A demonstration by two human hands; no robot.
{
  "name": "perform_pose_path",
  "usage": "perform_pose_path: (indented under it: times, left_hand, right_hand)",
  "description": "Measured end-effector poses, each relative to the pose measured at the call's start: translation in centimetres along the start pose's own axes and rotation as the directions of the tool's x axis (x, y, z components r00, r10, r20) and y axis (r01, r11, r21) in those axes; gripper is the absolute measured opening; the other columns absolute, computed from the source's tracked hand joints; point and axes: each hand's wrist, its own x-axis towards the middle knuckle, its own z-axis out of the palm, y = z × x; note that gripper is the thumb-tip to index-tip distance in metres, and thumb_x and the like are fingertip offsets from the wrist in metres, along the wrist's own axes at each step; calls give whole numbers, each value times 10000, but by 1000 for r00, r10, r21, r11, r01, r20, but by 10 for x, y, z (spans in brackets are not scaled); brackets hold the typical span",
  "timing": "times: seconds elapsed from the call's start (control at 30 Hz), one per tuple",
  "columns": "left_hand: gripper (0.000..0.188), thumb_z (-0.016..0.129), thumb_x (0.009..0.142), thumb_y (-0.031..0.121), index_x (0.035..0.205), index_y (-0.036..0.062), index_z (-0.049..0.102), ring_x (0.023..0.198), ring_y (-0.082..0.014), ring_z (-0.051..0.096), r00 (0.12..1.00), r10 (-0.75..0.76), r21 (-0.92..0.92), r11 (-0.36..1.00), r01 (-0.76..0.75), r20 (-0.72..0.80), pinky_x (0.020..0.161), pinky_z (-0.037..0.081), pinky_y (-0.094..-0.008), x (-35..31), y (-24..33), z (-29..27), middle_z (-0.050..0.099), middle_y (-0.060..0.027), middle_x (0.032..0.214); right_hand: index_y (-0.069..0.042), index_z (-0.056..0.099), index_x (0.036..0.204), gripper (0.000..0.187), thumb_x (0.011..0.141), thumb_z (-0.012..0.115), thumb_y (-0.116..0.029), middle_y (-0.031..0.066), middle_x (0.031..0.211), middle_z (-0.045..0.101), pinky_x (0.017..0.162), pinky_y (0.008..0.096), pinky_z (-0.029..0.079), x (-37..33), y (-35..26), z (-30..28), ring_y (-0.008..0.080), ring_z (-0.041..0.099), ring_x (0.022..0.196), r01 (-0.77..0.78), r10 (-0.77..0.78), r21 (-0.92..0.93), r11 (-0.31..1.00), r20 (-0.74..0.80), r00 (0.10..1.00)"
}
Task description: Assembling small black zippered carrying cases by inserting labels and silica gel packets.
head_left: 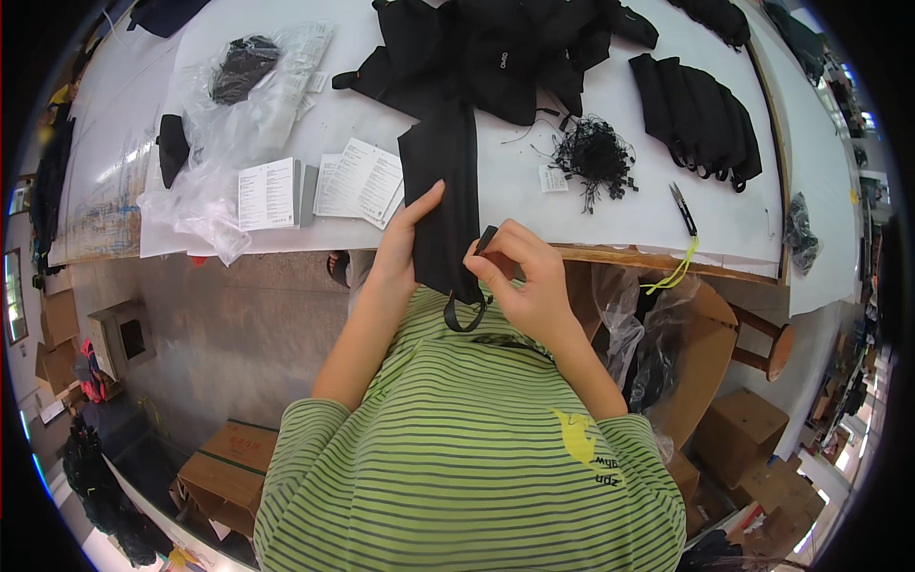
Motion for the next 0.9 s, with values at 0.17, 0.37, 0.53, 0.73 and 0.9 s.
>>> perform_pose_path:
  times: [0.17, 0.37, 0.53, 0.73, 0.9]
  left_hand:
    - [226, 543, 945, 212, 1017, 20, 635, 730, -164, 677, 1000, -28, -90, 996, 28, 1, 634, 573, -283, 2, 0, -9, 688, -83, 890]
    - [220, 636, 887, 217, 994, 25, 636, 740, -158, 668, 1000, -16, -48, 999, 17, 13, 655, 561, -289, 3, -1, -10, 683, -70, 889]
    - [225, 564, 931, 207, 1038, 19, 626, 782, -175, 672, 995, 29, -16, 999, -31, -97, 671, 567, -309, 1, -1, 3, 682, -75, 921]
    - [333, 572, 901, 134, 1204, 11, 511, 1109, -242, 564, 961, 194, -52, 977, -208, -196, 968, 440, -408, -4, -13, 21, 585, -101, 1192]
    - [371, 564, 882, 64, 1245, 42, 491, 1135, -237, 542, 983, 163, -42, 985, -167, -87, 975, 432, -402, -5, -23, 23, 571, -90, 1204]
  right_hand:
    - [3, 596, 787, 126, 800, 683, -86, 51, 731, 534, 508, 256, 375, -5, -2, -1, 142, 462, 551, 5, -5, 2, 1000, 58, 998]
    - [-6, 598, 785, 128, 800, 683, -99, 49, 731, 535, 500, 263, 365, -9, 1, -2, 148, 446, 540, 18, -17, -17, 1000, 71, 997]
    - [-19, 620, 797, 79, 789, 687, -60, 47, 739, 550, 498, 246, 368, -8, -1, -11, 136, 459, 544, -4, 4, -55, 998, -2, 1000]
    - [-34, 663, 901, 180, 741, 705, 35, 70, 897, 653, 482, 218, 402, -27, 2, -29, 129, 534, 562, 97, -209, -279, 955, -406, 890]
    - [-74, 569, 1229, 463, 788, 705, -103, 123, 1145, 631, 554, 286, 491, -26, -7, -8, 164, 600, 609, 41, -84, -356, 934, -107, 991]
